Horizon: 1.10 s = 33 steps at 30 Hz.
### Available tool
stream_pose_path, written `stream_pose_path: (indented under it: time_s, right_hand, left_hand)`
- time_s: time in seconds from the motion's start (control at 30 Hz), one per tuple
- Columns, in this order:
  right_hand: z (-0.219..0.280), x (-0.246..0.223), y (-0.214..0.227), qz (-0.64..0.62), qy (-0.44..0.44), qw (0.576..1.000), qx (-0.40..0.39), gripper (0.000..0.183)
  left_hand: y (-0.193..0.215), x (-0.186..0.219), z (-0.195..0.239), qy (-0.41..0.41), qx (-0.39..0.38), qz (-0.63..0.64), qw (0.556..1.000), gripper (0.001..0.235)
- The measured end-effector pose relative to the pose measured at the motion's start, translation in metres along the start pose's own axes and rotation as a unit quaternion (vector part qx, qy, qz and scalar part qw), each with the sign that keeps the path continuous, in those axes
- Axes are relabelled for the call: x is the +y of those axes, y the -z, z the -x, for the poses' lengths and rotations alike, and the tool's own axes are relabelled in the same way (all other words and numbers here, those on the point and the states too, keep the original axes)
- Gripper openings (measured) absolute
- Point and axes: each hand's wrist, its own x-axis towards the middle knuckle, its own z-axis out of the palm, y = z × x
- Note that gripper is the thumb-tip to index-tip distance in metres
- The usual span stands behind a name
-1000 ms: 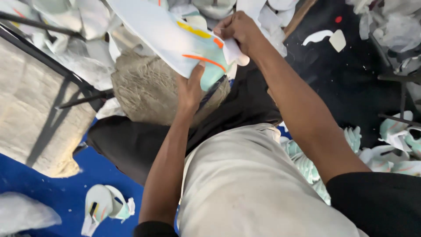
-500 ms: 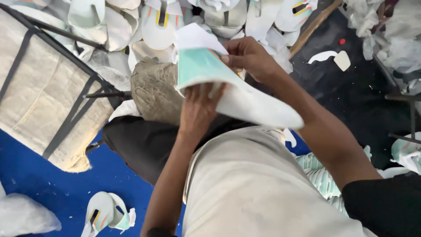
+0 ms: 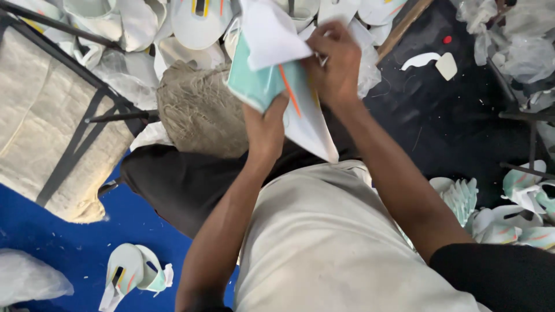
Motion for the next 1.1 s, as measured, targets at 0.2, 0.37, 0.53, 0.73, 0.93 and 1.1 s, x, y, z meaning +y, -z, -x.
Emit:
stream_pose_path:
  time_s: [0.2,0.37,0.53,0.73,0.93,1.1]
  right_hand:
    - [-0.026,0.082,-0.020,-0.216,-0.174,0.953,-0.121,0.014]
    - [-0.027,0.103,-0.050,-0.488,-0.424,0.752,-0.132,0.016]
    - [0.003,0.108,-0.051,-0.253,-0.236,0.933,-0.102,0.020]
    - [0.114,0.094,0.014,-0.567,-0.375,0.709,-0.189,0.044]
    - [0.066,0.015,0.102,-0.221,-0.286,0.929,-0.075,0.070]
    - [-0.065,-0.042,0.172,0.062,-0.014,0.988,-0.142,0.066]
  left_hand:
    - [0.002,-0.004,-0.033,0.081,-0.028,0.125,0.988,0.060]
    - [0.017,-0.019,-0.056,0.128,-0.015,0.137,0.982,0.065]
    - [0.025,-0.013,-0.055,0.226,-0.009,0.166,0.960,0.067]
    - [0.070,0.040,0.014,0.187,-0.058,0.224,0.955,0.064]
    - [0.124,0.006,-0.015,-0.020,-0.284,-0.157,0.946,0.072]
    - [0.155,-0.057,-0.083,-0.161,0.088,-0.602,0.777,0.039]
